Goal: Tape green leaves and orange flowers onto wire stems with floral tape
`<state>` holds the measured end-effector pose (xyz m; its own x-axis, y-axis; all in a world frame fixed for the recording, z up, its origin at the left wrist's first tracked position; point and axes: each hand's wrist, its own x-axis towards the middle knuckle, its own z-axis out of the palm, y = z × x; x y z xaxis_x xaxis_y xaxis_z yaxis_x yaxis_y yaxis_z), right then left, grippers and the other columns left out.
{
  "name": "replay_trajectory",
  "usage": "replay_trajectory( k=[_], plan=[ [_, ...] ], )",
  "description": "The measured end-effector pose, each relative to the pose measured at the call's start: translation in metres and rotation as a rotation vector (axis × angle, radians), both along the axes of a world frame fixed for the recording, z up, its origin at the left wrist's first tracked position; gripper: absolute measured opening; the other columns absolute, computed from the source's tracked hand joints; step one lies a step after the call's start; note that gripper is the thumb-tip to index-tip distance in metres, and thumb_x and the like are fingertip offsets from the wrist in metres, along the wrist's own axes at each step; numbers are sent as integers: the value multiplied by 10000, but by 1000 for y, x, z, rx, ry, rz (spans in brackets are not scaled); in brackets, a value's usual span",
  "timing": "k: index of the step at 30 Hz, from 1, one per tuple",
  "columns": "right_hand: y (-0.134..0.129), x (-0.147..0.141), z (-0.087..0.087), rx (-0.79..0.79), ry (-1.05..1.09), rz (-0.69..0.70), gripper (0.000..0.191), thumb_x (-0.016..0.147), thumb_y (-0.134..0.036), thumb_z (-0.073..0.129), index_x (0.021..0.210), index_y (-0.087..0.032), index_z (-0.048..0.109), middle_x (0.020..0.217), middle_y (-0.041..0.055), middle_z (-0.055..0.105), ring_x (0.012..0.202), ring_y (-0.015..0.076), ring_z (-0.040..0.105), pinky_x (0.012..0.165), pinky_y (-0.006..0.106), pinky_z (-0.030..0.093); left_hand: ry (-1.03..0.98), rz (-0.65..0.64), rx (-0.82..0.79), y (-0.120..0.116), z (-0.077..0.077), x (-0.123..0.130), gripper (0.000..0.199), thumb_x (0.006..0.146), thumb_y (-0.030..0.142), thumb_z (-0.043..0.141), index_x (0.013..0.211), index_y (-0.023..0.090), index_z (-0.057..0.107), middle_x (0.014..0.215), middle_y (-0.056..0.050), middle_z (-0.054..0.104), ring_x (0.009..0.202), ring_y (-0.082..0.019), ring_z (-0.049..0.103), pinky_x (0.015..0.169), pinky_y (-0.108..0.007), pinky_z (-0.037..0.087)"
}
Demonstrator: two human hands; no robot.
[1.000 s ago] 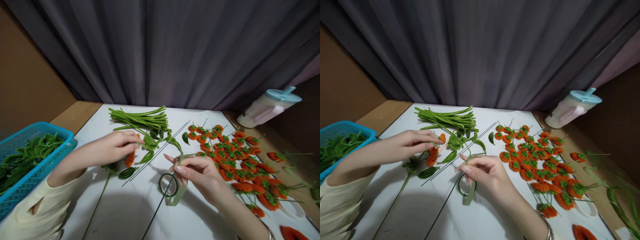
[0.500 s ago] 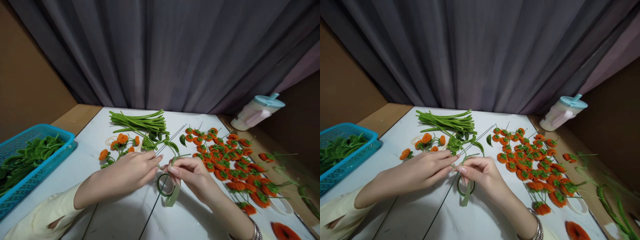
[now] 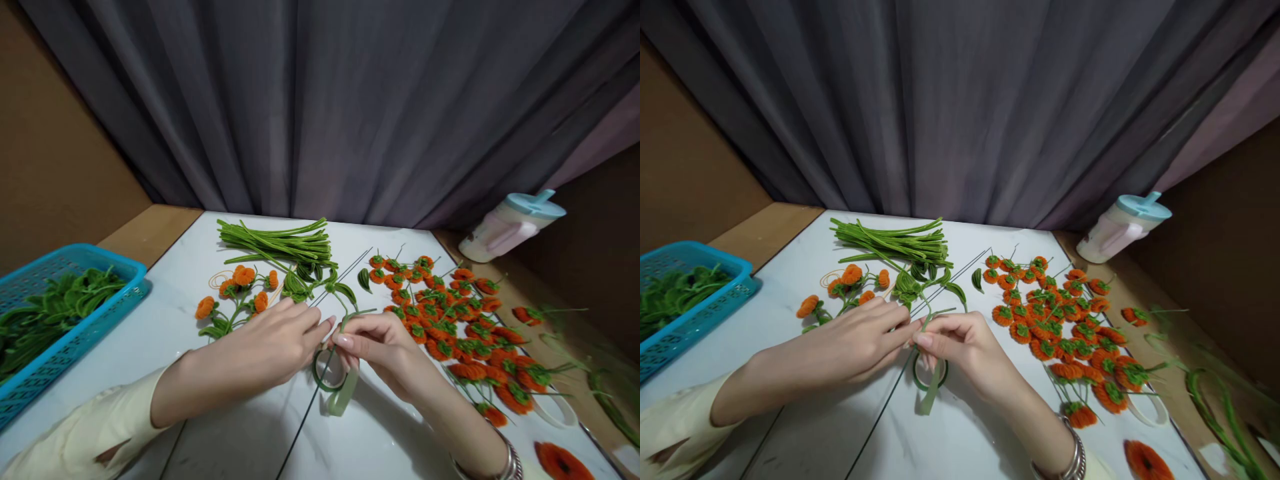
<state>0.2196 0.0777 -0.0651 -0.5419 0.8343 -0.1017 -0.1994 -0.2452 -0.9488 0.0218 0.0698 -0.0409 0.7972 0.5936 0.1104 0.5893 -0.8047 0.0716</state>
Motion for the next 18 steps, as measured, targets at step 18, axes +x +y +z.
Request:
replay_trajectory(
  k=[18],
  plan=[
    [-3, -1, 3, -28, 19, -14, 251, 739, -283, 743, 559, -132, 654, 520, -8, 560, 519, 89, 483, 521, 224, 366, -74, -171, 267, 8, 2, -1, 251, 965, 107, 354, 897, 126, 595, 786, -60, 621, 759, -187, 538, 781, -372, 402]
  ],
)
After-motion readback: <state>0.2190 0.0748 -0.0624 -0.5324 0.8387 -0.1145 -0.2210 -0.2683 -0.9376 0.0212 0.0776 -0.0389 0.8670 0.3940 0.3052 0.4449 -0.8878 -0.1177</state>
